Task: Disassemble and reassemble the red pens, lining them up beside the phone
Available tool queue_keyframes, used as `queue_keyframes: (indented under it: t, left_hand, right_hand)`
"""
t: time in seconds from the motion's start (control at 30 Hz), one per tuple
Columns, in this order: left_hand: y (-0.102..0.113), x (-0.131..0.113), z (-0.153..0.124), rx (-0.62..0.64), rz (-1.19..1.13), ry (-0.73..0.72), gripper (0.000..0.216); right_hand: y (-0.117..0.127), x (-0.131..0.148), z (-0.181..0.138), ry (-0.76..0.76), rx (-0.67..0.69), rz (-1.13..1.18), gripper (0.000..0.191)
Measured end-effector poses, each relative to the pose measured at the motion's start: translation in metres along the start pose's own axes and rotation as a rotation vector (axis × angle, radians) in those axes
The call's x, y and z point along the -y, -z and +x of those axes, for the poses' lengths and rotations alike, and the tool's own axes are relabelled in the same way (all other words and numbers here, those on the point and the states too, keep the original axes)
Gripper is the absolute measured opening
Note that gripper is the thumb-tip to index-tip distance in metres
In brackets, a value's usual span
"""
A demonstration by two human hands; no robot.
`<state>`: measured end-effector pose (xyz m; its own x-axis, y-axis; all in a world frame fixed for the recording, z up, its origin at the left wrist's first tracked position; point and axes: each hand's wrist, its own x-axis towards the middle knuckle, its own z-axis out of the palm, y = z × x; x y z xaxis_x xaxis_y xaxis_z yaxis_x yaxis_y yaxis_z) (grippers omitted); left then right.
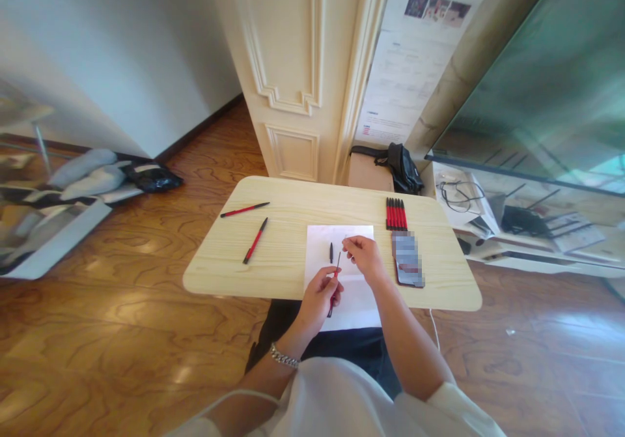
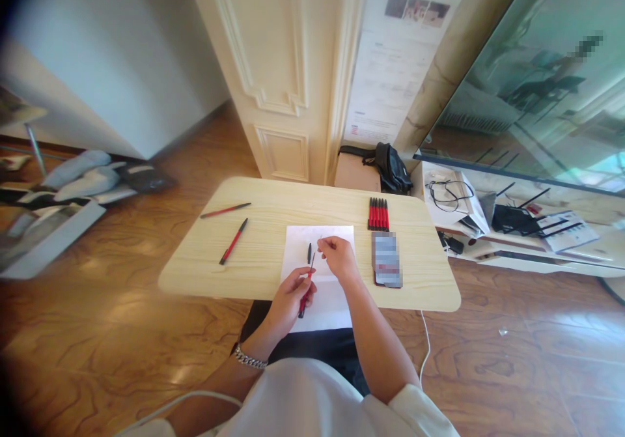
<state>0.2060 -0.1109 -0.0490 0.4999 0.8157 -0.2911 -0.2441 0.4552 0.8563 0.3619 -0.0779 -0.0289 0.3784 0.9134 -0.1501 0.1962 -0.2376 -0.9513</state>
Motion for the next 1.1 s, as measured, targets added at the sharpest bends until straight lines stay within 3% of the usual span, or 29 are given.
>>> queue_keyframes:
  t: [0.2,0.33,0.43,0.53,0.63,0.73,0.9,1.0,1.1]
  left_hand:
    - [0.006,-0.002,-0.002,-0.033,-0.016,0.003,0.035]
    - [0.008,-0.005,-0.001,-0.042,-0.016,-0.008,0.036]
    - [0.008,-0.004,0.000,-0.040,-0.017,-0.015,0.037]
    - [0.006,-0.004,0.001,-0.039,-0.015,-0.019,0.038]
    - [0.003,-0.003,0.002,-0.039,-0.011,-0.005,0.039]
    - [0.000,-0.001,0.003,-0.028,-0.008,0.001,0.039]
    - [-0.005,0.001,0.001,0.023,0.015,0.028,0.040]
    - [-0.004,0.000,-0.001,0.010,0.027,0.033,0.041]
    - [-0.002,-0.002,-0.003,-0.013,0.042,0.021,0.044]
  right_hand:
    - [-0.002,-0.003,0.006,0.007,-0.031,-0.625,0.026]
    - [-0.009,-0.004,0.003,-0.021,-0.056,-0.806,0.026]
    - [-0.007,-0.003,0.001,-0.005,-0.055,-0.746,0.026]
    - [0.002,0.000,-0.007,0.059,-0.065,-0.547,0.034]
    - [0.007,0.004,-0.021,0.104,0.068,-0.290,0.036]
    - [0.009,0.005,-0.031,0.125,0.187,-0.116,0.026]
    - [0.019,0.002,-0.014,0.027,0.016,0.088,0.028]
    - [0.027,0.001,0.002,-0.025,-0.043,-0.018,0.028]
    - [0.026,-0.002,0.009,-0.061,-0.044,-0.366,0.026]
